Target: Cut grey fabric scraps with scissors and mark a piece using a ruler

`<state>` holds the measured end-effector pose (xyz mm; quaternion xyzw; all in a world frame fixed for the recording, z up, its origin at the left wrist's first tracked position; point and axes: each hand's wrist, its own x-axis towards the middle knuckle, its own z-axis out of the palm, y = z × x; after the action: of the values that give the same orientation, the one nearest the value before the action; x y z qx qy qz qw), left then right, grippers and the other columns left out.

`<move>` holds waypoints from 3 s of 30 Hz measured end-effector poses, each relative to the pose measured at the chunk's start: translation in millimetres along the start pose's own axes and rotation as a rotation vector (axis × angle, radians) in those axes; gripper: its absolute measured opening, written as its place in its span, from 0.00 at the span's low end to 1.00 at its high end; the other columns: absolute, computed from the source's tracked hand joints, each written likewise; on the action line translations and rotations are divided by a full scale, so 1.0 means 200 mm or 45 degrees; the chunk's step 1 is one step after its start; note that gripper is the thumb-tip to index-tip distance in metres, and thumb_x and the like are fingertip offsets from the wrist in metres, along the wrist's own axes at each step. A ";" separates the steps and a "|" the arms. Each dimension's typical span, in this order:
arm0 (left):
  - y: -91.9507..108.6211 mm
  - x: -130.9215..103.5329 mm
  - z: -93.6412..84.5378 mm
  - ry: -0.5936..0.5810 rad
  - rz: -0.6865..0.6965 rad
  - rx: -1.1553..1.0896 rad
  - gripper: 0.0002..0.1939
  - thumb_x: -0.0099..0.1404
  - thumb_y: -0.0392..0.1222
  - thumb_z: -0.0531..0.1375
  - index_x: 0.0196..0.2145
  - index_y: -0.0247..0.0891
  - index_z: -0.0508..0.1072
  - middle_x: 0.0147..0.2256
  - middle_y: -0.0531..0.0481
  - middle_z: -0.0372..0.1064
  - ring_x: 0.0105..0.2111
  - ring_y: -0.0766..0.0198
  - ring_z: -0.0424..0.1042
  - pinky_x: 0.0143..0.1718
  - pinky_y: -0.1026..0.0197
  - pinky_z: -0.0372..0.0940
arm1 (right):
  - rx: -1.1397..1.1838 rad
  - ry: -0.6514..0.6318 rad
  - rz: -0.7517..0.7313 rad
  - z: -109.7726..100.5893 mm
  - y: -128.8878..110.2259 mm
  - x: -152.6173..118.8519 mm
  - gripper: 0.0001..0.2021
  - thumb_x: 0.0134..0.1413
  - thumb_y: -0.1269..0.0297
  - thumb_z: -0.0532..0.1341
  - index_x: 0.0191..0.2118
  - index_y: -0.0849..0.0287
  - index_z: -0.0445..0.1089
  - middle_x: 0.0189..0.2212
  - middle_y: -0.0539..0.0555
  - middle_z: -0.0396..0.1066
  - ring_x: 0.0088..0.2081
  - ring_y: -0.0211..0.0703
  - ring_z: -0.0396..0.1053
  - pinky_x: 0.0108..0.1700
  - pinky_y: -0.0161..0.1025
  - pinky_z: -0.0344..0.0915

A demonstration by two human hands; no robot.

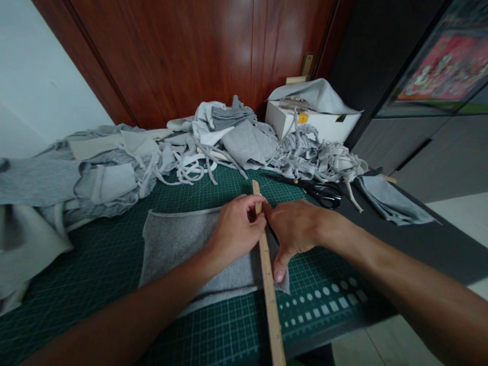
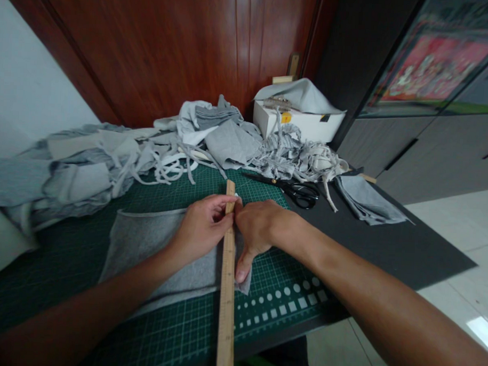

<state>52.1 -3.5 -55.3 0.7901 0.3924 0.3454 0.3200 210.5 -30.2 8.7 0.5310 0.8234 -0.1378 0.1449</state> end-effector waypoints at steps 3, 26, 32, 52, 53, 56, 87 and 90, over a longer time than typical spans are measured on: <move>0.02 -0.01 -0.03 -0.045 0.114 0.251 0.18 0.65 0.32 0.60 0.52 0.39 0.79 0.51 0.45 0.80 0.51 0.55 0.78 0.58 0.48 0.71 | 0.008 0.021 -0.033 0.00 0.01 0.00 0.54 0.22 0.32 0.79 0.55 0.66 0.77 0.45 0.64 0.83 0.43 0.65 0.81 0.38 0.46 0.73; 0.00 -0.10 0.00 -0.202 0.199 0.952 0.30 0.76 0.46 0.50 0.71 0.32 0.61 0.71 0.37 0.60 0.75 0.37 0.47 0.68 0.35 0.54 | 0.145 0.370 -0.103 0.21 0.10 -0.13 0.61 0.40 0.23 0.69 0.66 0.74 0.66 0.35 0.68 0.82 0.35 0.66 0.80 0.32 0.46 0.64; 0.00 -0.10 0.00 -0.169 0.181 1.013 0.29 0.75 0.46 0.52 0.70 0.35 0.64 0.74 0.29 0.51 0.74 0.34 0.48 0.67 0.34 0.55 | 0.154 0.396 -0.117 0.22 0.10 -0.14 0.63 0.40 0.25 0.70 0.70 0.73 0.62 0.37 0.69 0.83 0.37 0.65 0.81 0.33 0.44 0.64; 0.02 -0.10 -0.03 -0.101 0.345 1.023 0.17 0.70 0.39 0.55 0.53 0.39 0.76 0.59 0.41 0.71 0.59 0.40 0.64 0.51 0.35 0.59 | 0.076 0.584 -0.273 0.31 0.15 -0.14 0.57 0.48 0.19 0.59 0.71 0.63 0.65 0.27 0.59 0.81 0.26 0.53 0.77 0.28 0.40 0.51; 0.02 -0.10 -0.03 -0.105 0.342 1.031 0.16 0.70 0.40 0.55 0.52 0.39 0.76 0.58 0.41 0.72 0.59 0.40 0.65 0.51 0.35 0.59 | 0.079 0.584 -0.281 0.32 0.15 -0.14 0.57 0.48 0.19 0.59 0.70 0.62 0.66 0.27 0.58 0.81 0.26 0.53 0.77 0.28 0.39 0.50; 0.03 -0.10 -0.04 -0.102 0.326 1.057 0.15 0.70 0.41 0.56 0.50 0.39 0.76 0.56 0.41 0.73 0.56 0.41 0.67 0.50 0.36 0.59 | 0.086 0.577 -0.279 0.31 0.15 -0.15 0.56 0.46 0.19 0.58 0.68 0.61 0.68 0.26 0.58 0.81 0.26 0.53 0.77 0.27 0.39 0.48; -0.03 -0.04 -0.17 -0.618 0.359 0.894 0.70 0.48 0.87 0.60 0.75 0.36 0.52 0.75 0.34 0.47 0.70 0.35 0.51 0.64 0.37 0.51 | 0.343 0.441 -0.263 0.30 0.18 -0.18 0.61 0.42 0.27 0.71 0.73 0.65 0.60 0.37 0.63 0.84 0.37 0.62 0.82 0.36 0.43 0.64; -0.05 -0.06 -0.17 -0.615 0.370 0.929 0.72 0.48 0.89 0.56 0.76 0.36 0.50 0.76 0.33 0.45 0.72 0.34 0.48 0.66 0.37 0.47 | 0.359 0.470 -0.281 0.30 0.18 -0.18 0.61 0.41 0.26 0.71 0.72 0.67 0.61 0.36 0.62 0.84 0.35 0.58 0.81 0.34 0.41 0.62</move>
<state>15.8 0.1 -48.3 0.9558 0.2878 0.0321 0.0514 263.1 -69.4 -36.1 0.4691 0.8616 -0.1669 -0.0991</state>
